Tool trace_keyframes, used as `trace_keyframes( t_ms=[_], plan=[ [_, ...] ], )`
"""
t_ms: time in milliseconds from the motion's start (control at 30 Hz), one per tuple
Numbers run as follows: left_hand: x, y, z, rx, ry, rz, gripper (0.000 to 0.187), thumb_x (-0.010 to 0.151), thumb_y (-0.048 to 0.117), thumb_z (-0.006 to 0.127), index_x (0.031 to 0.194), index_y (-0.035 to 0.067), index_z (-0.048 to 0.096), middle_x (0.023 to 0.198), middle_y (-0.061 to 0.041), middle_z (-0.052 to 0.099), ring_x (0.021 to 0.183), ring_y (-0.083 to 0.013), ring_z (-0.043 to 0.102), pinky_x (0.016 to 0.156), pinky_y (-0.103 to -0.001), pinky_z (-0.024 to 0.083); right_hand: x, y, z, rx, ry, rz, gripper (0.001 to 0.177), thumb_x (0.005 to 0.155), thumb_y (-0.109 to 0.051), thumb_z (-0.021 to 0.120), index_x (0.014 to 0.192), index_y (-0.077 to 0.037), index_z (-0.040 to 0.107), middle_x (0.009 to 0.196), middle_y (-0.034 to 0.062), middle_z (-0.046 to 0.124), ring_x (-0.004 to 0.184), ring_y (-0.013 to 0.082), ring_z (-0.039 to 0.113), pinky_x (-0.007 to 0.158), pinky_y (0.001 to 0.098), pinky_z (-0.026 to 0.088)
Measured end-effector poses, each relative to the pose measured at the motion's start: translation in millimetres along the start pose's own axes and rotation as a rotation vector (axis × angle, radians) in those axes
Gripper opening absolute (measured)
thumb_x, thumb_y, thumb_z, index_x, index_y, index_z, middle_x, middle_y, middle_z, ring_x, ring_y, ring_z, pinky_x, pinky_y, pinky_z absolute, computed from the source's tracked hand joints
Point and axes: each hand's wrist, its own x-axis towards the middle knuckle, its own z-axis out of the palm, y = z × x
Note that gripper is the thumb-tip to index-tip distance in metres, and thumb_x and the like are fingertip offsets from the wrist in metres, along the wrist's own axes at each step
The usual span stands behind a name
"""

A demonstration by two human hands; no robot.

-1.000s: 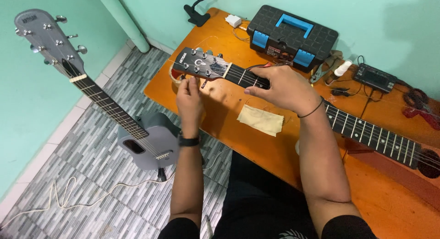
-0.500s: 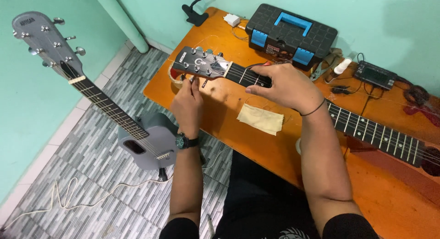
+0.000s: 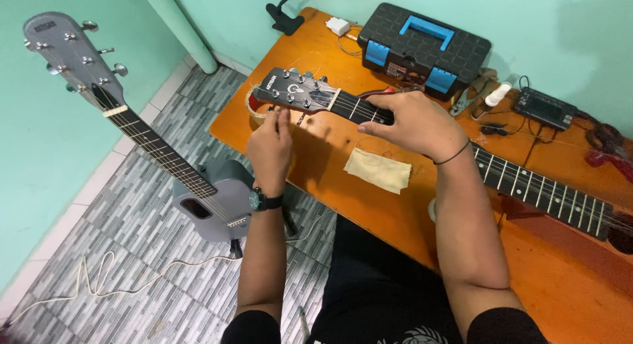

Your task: The person threads a new guitar string through the tuning peg on the headstock of an acoustic guitar. They pull the string taut and wind it around the tuning post to secure it, repeating the process for multiple strings.

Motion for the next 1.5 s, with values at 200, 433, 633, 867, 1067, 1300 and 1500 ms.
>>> trace_keyframes(
  t_ms=[200, 433, 633, 867, 1067, 1300, 1500],
  plan=[
    [2.9, -10.8, 11.2, -1.885, -0.541, -0.668, 0.05, 0.101, 0.064, 0.045, 0.092, 0.015, 0.047, 0.052, 0.01, 0.03, 0.029, -0.0036, 0.027, 0.029, -0.014, 0.024, -3.1, -3.0, -5.5, 0.023, 0.023, -0.001, 0.054, 0.09, -0.041, 0.072, 0.133, -0.008, 0.071, 0.12, 0.0219, 0.073, 0.11, 0.0439, 0.068, 0.084, 0.0495, 0.056],
    [10.4, -11.6, 33.8, -2.148, -0.575, -0.673, 0.035, 0.106, 0.045, 0.052, 0.085, 0.018, 0.043, 0.053, 0.013, 0.028, 0.027, -0.0031, 0.035, 0.028, -0.016, 0.025, -3.0, -4.9, -5.0, 0.026, 0.018, 0.006, 0.055, 0.09, -0.039, 0.072, 0.134, -0.005, 0.07, 0.124, 0.023, 0.071, 0.114, 0.0445, 0.066, 0.086, 0.0491, 0.056],
    [3.9, -6.8, 22.2, -1.291, -0.179, -0.447, 0.028, 0.108, 0.037, 0.052, 0.09, 0.016, 0.051, 0.055, 0.012, 0.04, 0.033, -0.0033, 0.044, 0.031, -0.014, 0.028, -4.1, -6.7, -4.0, 0.031, 0.025, 0.02, 0.056, 0.089, -0.042, 0.073, 0.132, -0.006, 0.071, 0.123, 0.0204, 0.072, 0.115, 0.0423, 0.067, 0.087, 0.0472, 0.056],
    [-8.0, -0.2, 29.4, -1.0, 0.245, -0.319, 0.048, 0.109, 0.046, 0.051, 0.077, 0.013, 0.065, 0.052, 0.003, 0.05, 0.046, -0.007, 0.045, 0.048, -0.018, 0.033, -4.5, -13.9, -3.0, 0.029, 0.023, 0.01, 0.056, 0.089, -0.042, 0.074, 0.132, -0.005, 0.071, 0.121, 0.0211, 0.073, 0.111, 0.0415, 0.069, 0.083, 0.0456, 0.057],
    [3.1, -3.3, 18.6, -2.085, -0.4, -0.695, 0.033, 0.107, 0.037, 0.053, 0.082, 0.019, 0.039, 0.051, 0.014, 0.026, 0.029, -0.0015, 0.03, 0.032, -0.015, 0.024, -2.2, -15.6, -2.3, 0.032, 0.01, -0.005, 0.056, 0.091, -0.037, 0.074, 0.134, -0.002, 0.069, 0.122, 0.0257, 0.071, 0.111, 0.0454, 0.068, 0.082, 0.0472, 0.057],
    [-15.7, 5.7, 8.0, -0.254, 0.276, -0.002, 0.028, 0.109, 0.031, 0.054, 0.091, 0.013, 0.065, 0.07, -0.012, 0.064, 0.062, -0.0322, 0.067, 0.051, -0.033, 0.048, -5.1, -19.8, -2.2, 0.032, 0.027, -0.02, 0.056, 0.09, -0.039, 0.075, 0.133, -0.004, 0.071, 0.12, 0.024, 0.072, 0.108, 0.0452, 0.068, 0.079, 0.0488, 0.057],
    [-12.2, 10.4, -1.1, -1.865, -0.227, -0.575, 0.045, 0.107, 0.054, 0.042, 0.086, 0.016, 0.053, 0.05, 0.006, 0.051, 0.033, -0.0046, 0.042, 0.033, -0.016, 0.033, -9.0, -24.3, -1.5, 0.044, 0.002, -0.007, 0.055, 0.09, -0.036, 0.075, 0.134, -0.004, 0.07, 0.121, 0.0246, 0.071, 0.11, 0.0452, 0.068, 0.08, 0.0481, 0.057]
  ],
)
